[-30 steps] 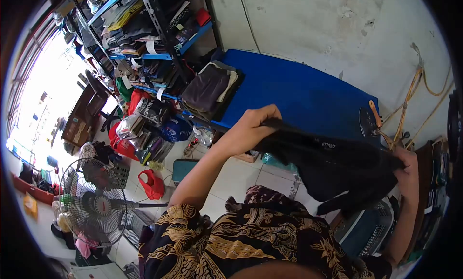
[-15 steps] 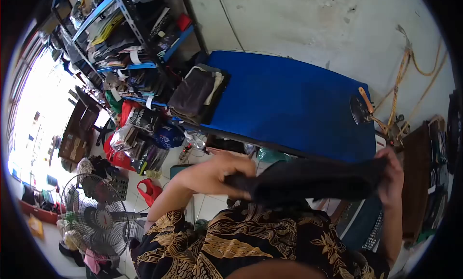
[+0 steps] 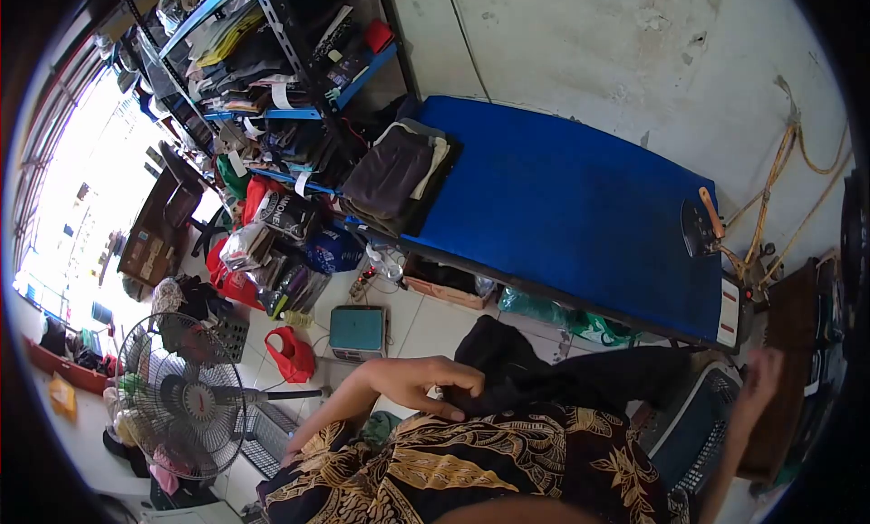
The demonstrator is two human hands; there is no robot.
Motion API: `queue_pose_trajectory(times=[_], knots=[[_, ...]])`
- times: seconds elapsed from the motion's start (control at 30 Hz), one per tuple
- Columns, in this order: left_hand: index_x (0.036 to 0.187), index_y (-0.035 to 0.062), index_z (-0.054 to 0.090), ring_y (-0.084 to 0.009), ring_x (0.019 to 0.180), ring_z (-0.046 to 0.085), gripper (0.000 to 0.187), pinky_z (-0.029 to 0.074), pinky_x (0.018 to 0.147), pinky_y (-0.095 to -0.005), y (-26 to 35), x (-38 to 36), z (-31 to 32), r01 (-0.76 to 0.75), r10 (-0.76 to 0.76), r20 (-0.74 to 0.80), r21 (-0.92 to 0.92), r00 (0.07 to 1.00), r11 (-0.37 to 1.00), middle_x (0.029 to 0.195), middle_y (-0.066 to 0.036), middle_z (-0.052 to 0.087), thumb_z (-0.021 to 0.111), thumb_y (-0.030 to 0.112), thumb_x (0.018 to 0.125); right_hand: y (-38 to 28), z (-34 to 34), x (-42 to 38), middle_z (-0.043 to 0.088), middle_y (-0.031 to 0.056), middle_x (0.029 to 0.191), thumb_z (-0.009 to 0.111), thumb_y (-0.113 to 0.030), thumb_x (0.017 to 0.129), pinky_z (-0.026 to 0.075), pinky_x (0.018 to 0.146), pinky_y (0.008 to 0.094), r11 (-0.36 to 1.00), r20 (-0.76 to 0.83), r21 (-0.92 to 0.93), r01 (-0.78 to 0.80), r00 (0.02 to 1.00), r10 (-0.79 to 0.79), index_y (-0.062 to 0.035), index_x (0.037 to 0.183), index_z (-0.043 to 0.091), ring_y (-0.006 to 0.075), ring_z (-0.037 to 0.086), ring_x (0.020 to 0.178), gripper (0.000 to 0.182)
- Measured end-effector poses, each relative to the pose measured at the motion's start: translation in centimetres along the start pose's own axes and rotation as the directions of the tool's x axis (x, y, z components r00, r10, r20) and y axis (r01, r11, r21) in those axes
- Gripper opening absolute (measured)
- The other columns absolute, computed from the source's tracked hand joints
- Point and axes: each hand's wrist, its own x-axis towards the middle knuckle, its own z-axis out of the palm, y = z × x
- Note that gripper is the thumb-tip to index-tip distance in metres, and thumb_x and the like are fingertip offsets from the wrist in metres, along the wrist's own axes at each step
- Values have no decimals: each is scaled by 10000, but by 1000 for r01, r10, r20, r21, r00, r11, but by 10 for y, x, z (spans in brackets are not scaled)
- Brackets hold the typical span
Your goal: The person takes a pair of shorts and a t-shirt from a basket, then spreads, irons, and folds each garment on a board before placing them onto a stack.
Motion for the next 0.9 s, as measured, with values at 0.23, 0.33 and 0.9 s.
queue_pose_trajectory(times=[0.23,0.33,0.9], knots=[[830,-34,428,-275,655,402,173,326,592,-348,2,31,-6,-200,200,157,-14,967,980,743,-118,405,569,67,822,-66,203,-74,445,120,1247,463,-68,846,426,848,373,760,725,594,-263,586,-363,-118,1378,187,246,522,1016,601],[818,-31,423,-281,661,415,176,331,592,-352,3,31,-8,-161,163,197,-23,967,987,745,-123,409,566,70,824,-90,245,-52,522,142,1166,465,-70,839,411,853,420,551,956,224,-804,73,-284,-117,1331,322,289,524,1014,515],[942,-7,463,-259,621,494,215,394,586,-322,-2,-12,-32,485,-48,-793,323,608,812,718,-146,523,581,115,810,-50,79,71,548,121,755,547,-38,729,399,672,253,802,471,587,-112,853,-225,45,898,514,141,487,707,192]])
